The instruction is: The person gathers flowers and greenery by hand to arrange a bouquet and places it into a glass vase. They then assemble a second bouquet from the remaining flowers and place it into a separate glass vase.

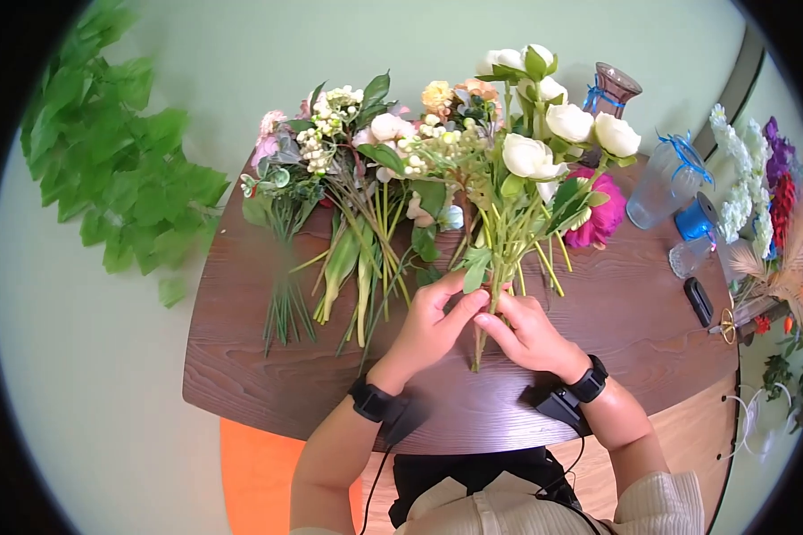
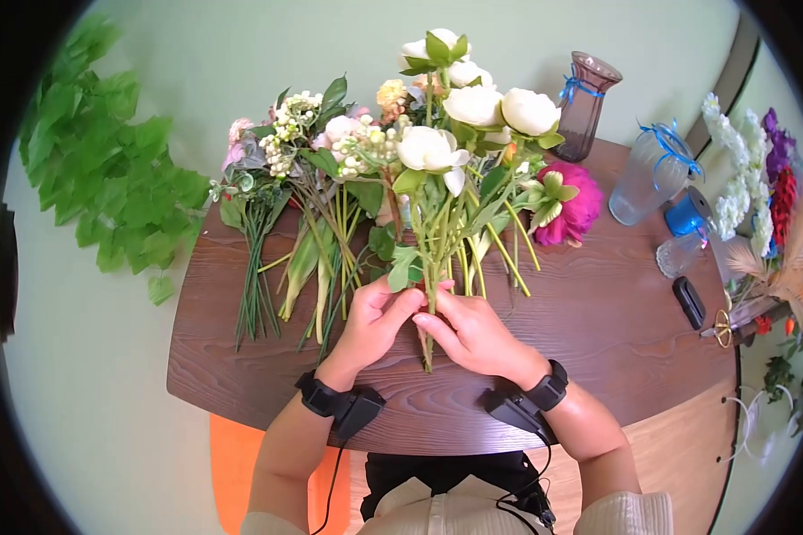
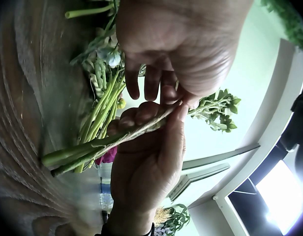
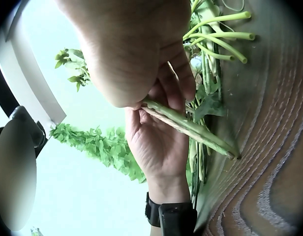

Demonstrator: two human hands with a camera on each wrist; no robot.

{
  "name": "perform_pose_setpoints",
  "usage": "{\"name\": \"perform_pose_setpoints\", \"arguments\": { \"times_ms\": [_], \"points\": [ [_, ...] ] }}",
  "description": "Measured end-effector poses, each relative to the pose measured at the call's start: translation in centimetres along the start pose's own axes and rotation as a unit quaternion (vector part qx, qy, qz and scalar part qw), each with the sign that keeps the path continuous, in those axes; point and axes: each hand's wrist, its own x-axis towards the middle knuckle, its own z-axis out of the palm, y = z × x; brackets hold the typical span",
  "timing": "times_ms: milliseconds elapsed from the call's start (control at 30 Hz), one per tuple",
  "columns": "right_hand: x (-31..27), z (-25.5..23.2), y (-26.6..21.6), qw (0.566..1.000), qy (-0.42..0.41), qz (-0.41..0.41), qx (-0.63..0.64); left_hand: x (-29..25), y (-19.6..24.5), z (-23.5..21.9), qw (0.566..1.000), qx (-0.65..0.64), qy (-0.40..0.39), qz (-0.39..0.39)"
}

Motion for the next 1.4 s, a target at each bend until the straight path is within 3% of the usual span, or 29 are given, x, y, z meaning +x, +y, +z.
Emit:
{"name": "perform_pose_setpoints", "arguments": {
  "times_ms": [100, 200, 300, 467, 600, 1067, 1233, 1333, 1400],
  "points": [
    [0.0, 0.1, 0.1, 1.000, 0.013, -0.009, 0.007, -0.3, -0.1, 0.0, 0.998, 0.001, 0.046, -0.030],
    [0.1, 0.0, 0.2, 0.999, 0.022, -0.008, 0.034, 0.0, 0.7, 0.3, 0.996, -0.036, 0.079, -0.012],
    [0.0, 0.0, 0.4, 0.998, 0.021, 0.004, 0.056, -0.1, 0.2, 0.0, 0.995, -0.013, 0.086, -0.042],
    [0.1, -0.2, -0.2, 0.997, 0.011, 0.012, 0.073, 0.0, 0.4, 0.2, 0.994, -0.051, 0.088, -0.034],
    [-0.1, -0.3, 0.2, 1.000, 0.005, -0.003, 0.015, -0.2, 0.2, 0.3, 0.996, -0.010, 0.086, -0.029],
    [-0.1, -0.1, 0.3, 1.000, 0.005, -0.002, 0.011, -0.3, 0.0, 0.1, 0.997, 0.013, 0.075, -0.016],
    [0.0, -0.3, 0.1, 1.000, 0.011, -0.020, 0.015, 0.1, 0.8, 0.4, 0.994, -0.015, 0.105, -0.016],
    [0.2, -0.5, -0.3, 0.998, 0.035, 0.027, 0.053, 0.4, 0.3, 0.1, 0.988, -0.013, 0.150, -0.033],
    [0.1, -0.6, -0.2, 0.993, 0.094, 0.042, 0.065, 0.4, 0.8, -0.1, 0.989, 0.021, 0.140, -0.032]
  ]
}}
